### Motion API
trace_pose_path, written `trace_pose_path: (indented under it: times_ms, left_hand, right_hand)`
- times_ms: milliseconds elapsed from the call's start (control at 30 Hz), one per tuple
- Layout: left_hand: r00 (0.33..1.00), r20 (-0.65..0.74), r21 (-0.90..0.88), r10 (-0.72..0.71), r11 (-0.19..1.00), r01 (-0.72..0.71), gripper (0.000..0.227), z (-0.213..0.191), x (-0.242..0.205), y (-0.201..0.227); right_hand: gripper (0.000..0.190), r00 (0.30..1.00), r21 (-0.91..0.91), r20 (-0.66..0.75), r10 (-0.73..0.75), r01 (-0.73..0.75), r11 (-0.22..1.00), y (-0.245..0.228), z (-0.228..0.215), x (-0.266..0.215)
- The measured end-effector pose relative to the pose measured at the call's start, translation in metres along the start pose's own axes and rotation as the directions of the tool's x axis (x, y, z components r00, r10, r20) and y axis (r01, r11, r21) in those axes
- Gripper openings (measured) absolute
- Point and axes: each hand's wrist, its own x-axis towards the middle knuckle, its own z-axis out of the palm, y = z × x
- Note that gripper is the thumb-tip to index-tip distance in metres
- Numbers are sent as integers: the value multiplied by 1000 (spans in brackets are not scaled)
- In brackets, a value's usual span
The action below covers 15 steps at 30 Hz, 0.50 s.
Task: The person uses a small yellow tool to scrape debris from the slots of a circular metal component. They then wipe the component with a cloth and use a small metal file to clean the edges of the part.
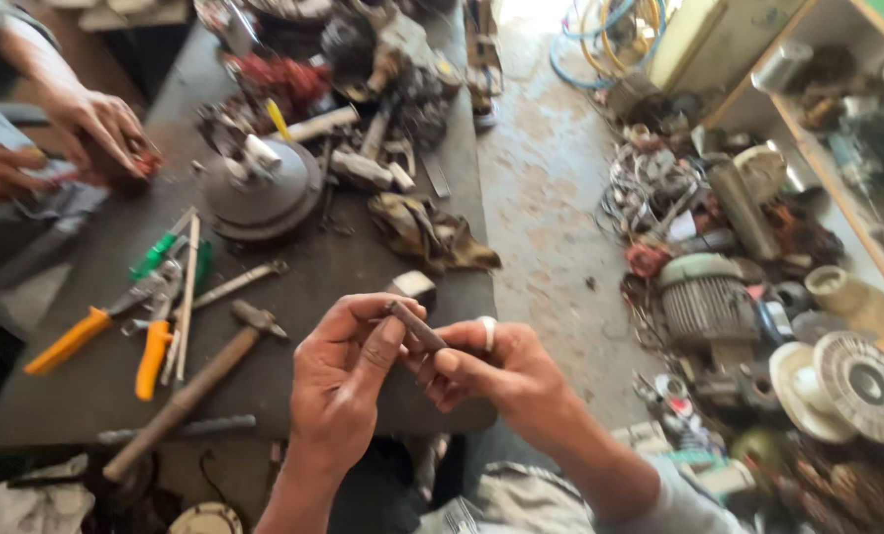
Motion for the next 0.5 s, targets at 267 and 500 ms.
trace_pose_path:
  times_ms: [267, 500]
  left_hand:
    - [979, -114, -1, -171, 985, 172, 29, 8, -31, -48]
    - [990, -127, 548, 67, 836, 14, 25, -24, -22, -150]
  right_hand:
    - [23, 990, 32, -142, 18, -14, 999, 71, -17, -13]
    - [14, 997, -158, -72, -41, 29, 987, 136, -65, 3]
